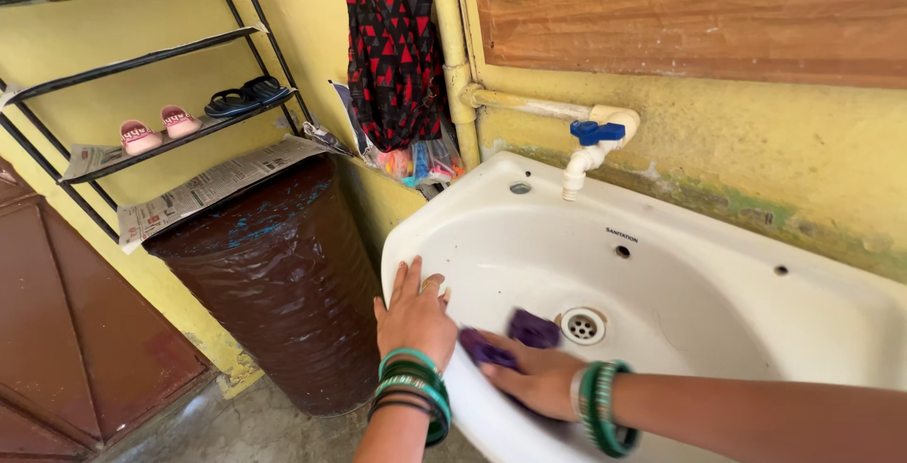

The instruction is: The person wipes the inside and outside of a wall-mounted sink using a purple cloth.

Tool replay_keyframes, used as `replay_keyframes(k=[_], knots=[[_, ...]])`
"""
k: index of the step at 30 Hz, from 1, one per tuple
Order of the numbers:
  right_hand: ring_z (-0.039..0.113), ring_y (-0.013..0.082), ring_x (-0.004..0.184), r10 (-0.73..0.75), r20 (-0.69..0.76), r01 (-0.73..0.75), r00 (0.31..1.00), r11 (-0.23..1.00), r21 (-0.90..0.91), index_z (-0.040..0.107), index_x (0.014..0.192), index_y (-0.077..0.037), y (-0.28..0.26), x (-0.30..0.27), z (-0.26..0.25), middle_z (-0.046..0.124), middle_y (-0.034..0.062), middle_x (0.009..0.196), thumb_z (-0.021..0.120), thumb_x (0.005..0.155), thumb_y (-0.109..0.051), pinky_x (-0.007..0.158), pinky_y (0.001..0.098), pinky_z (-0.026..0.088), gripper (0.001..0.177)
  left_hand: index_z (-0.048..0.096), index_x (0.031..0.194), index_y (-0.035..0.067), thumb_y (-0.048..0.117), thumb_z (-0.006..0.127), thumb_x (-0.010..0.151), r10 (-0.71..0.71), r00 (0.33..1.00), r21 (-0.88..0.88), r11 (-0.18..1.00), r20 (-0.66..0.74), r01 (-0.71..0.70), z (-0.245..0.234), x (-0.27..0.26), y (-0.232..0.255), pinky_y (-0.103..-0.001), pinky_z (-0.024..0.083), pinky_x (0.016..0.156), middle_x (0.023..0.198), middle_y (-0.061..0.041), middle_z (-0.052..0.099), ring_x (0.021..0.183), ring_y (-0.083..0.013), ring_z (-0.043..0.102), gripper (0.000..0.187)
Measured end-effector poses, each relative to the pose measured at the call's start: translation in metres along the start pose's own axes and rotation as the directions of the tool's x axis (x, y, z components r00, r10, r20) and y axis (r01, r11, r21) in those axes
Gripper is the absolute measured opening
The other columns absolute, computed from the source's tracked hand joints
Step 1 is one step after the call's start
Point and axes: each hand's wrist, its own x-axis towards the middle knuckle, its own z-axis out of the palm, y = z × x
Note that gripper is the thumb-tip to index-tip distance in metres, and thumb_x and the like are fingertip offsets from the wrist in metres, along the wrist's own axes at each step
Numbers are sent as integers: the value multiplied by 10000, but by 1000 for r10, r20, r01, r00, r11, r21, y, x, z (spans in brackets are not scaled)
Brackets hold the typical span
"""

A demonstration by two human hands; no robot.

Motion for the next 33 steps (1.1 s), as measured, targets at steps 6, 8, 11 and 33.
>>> replay_keyframes(k=[6,8,11,33], knots=[[688,330,1109,-3,-78,-16,997,970,-244,627,1305,-102,29,-50,-25,730,194,1158,413,1004,-590,1037,393,507,611,566,1407,182,349,398,1022,70,997,194,979,-13,-67,-3,-6,6,-519,-19,1254,1656,-29,242,1546,-196,139,452],[547,410,1239,-271,-127,234,954,940,-249,607,1327,-5,51,-39,-57,524,303,1400,463,1100,-570,1034,470,420,625,577,1397,178,356,399,1022,74,997,192,979,-10,-71,-4,-7,6,-511,-22,1254,1654,-33,249,1546,-196,141,452],[739,270,1266,155,167,-217,974,852,476,584,1345,-108,75,-32,-98,735,148,1364,572,959,-503,1114,378,548,553,600,1371,176,357,406,1018,79,996,165,984,-26,-74,-3,-7,7,-498,-18,1254,1643,-36,276,1541,-193,157,442],[-229,388,1537,207,-554,-376,806,902,-210,36,1630,-197,40,161,9,-215,103,1706,268,1003,-647,1183,653,-59,805,670,1296,206,190,499,948,125,976,15,992,-179,-125,11,2,-5,-509,67,1216,1585,-29,435,1469,-212,285,388]])
